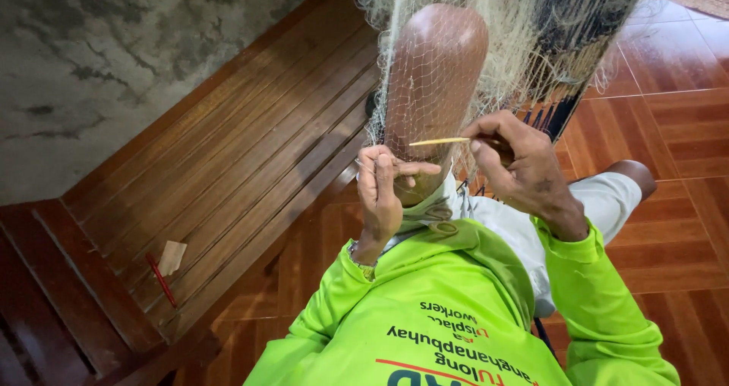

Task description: Weaving a fishing net using a wooden shuttle and manual knot-tying techniques.

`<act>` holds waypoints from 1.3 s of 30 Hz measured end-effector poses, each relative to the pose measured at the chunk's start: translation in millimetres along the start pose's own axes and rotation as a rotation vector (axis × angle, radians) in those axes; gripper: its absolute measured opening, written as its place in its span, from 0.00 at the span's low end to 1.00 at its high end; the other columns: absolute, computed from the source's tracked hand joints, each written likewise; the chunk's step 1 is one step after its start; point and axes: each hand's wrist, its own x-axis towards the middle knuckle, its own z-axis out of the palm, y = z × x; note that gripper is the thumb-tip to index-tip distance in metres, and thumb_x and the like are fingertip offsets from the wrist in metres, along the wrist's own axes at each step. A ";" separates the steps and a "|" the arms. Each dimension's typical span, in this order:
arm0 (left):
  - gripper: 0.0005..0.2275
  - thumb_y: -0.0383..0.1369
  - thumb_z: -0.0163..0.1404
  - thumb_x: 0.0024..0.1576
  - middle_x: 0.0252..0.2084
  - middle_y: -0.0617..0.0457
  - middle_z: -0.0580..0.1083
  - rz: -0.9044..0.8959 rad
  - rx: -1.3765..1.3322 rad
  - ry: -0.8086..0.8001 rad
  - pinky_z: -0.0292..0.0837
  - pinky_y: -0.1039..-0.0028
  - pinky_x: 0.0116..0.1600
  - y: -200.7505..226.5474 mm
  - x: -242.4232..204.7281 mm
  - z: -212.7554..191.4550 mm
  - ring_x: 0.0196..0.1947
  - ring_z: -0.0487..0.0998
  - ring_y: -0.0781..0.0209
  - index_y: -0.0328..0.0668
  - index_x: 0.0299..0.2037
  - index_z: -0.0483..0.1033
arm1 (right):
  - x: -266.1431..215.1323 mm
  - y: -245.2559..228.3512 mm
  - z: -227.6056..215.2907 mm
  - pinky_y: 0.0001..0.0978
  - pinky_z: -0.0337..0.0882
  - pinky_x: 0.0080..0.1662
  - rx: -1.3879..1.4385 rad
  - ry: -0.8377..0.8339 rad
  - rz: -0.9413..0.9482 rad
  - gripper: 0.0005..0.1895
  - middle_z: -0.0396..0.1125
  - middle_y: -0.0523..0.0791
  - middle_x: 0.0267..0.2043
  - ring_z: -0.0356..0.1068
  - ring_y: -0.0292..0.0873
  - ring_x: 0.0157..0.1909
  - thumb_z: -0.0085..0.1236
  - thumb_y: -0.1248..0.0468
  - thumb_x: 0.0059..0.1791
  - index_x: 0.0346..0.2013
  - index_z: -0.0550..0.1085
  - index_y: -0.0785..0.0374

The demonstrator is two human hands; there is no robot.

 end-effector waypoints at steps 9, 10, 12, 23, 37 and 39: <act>0.11 0.38 0.36 0.72 0.30 0.45 0.80 -0.056 0.097 0.024 0.71 0.83 0.34 -26.7 -5.7 -7.4 0.25 0.75 0.67 0.42 0.40 0.65 | 13.4 -21.3 0.1 0.28 0.63 0.25 0.040 -0.102 -0.194 0.12 0.66 0.49 0.29 0.60 0.39 0.23 0.49 0.76 0.52 0.48 0.75 0.65; 0.11 0.38 0.36 0.72 0.30 0.45 0.80 -0.055 0.098 0.022 0.71 0.83 0.34 -13.3 -1.7 -3.3 0.25 0.75 0.67 0.42 0.40 0.65 | 17.9 -28.8 0.4 0.28 0.63 0.25 0.040 -0.100 -0.194 0.12 0.66 0.49 0.29 0.60 0.39 0.23 0.49 0.76 0.52 0.48 0.75 0.65; 0.08 0.33 0.44 0.68 0.26 0.46 0.77 -0.064 0.260 -0.014 0.71 0.75 0.35 13.5 5.6 4.6 0.25 0.70 0.64 0.39 0.38 0.71 | 26.4 -43.9 1.3 0.33 0.65 0.26 -0.056 -0.140 -0.285 0.12 0.65 0.52 0.29 0.61 0.44 0.23 0.51 0.79 0.51 0.46 0.77 0.68; 0.06 0.34 0.58 0.60 0.44 0.50 0.81 -0.043 0.820 0.075 0.75 0.67 0.53 78.8 21.7 -40.2 0.45 0.82 0.53 0.44 0.42 0.82 | 21.0 -26.8 -19.5 0.44 0.74 0.39 -0.114 -0.142 -0.120 0.08 0.69 0.52 0.34 0.72 0.51 0.35 0.55 0.74 0.51 0.44 0.75 0.65; 0.06 0.31 0.47 0.66 0.34 0.45 0.77 0.090 0.688 -0.276 0.77 0.62 0.44 76.2 39.8 9.9 0.37 0.82 0.43 0.44 0.44 0.77 | 32.4 -46.4 -3.0 0.51 0.74 0.39 -0.201 -0.312 0.003 0.09 0.69 0.53 0.36 0.74 0.56 0.40 0.55 0.70 0.51 0.47 0.72 0.64; 0.07 0.32 0.45 0.67 0.36 0.44 0.79 0.004 0.620 -0.286 0.78 0.60 0.44 87.2 42.6 11.2 0.39 0.83 0.41 0.44 0.46 0.78 | 30.4 -40.3 -6.8 0.39 0.74 0.34 -0.159 -0.258 0.053 0.07 0.71 0.51 0.35 0.72 0.46 0.33 0.55 0.67 0.54 0.46 0.74 0.64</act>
